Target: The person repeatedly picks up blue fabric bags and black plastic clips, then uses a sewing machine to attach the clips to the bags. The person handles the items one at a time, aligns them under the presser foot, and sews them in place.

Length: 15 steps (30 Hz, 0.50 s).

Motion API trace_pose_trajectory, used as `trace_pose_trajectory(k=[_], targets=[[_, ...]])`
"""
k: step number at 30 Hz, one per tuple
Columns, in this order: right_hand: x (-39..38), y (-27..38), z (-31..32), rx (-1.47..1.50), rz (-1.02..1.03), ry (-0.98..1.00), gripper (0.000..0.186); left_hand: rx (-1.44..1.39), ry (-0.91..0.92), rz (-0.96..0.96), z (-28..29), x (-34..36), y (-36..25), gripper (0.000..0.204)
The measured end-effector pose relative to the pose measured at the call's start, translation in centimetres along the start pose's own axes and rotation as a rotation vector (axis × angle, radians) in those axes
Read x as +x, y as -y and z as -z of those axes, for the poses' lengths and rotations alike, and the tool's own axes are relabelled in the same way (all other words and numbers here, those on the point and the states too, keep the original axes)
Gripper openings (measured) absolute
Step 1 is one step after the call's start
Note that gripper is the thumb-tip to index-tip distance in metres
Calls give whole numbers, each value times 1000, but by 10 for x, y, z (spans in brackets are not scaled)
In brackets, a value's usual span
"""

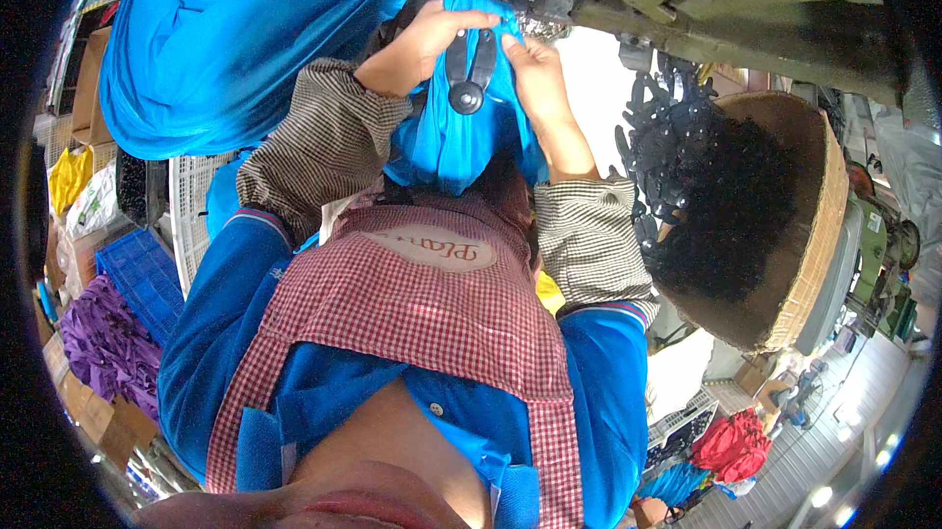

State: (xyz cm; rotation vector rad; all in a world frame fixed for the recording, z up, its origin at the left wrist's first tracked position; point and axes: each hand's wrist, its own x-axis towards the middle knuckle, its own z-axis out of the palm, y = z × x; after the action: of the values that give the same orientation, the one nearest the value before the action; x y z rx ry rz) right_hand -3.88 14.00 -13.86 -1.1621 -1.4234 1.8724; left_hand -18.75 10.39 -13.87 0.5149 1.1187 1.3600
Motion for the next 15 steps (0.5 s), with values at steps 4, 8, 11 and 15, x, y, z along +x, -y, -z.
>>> trace_pose_trajectory(k=[4, 8, 11, 15], targets=[[-15, 1, -2, -502, 424, -244, 20, -131, -25, 115, 2, 2, 3, 16], [-34, 0, -12, -586, 243, -184, 19, -217, -24, 233, 4, 3, 5, 17], [-37, -2, -17, -412, 250, -247, 29, -228, -34, 170, 4, 6, 10, 18], [-26, 3, -7, -409, 272, -308, 33, -112, -57, 106, 9, 6, 14, 20]])
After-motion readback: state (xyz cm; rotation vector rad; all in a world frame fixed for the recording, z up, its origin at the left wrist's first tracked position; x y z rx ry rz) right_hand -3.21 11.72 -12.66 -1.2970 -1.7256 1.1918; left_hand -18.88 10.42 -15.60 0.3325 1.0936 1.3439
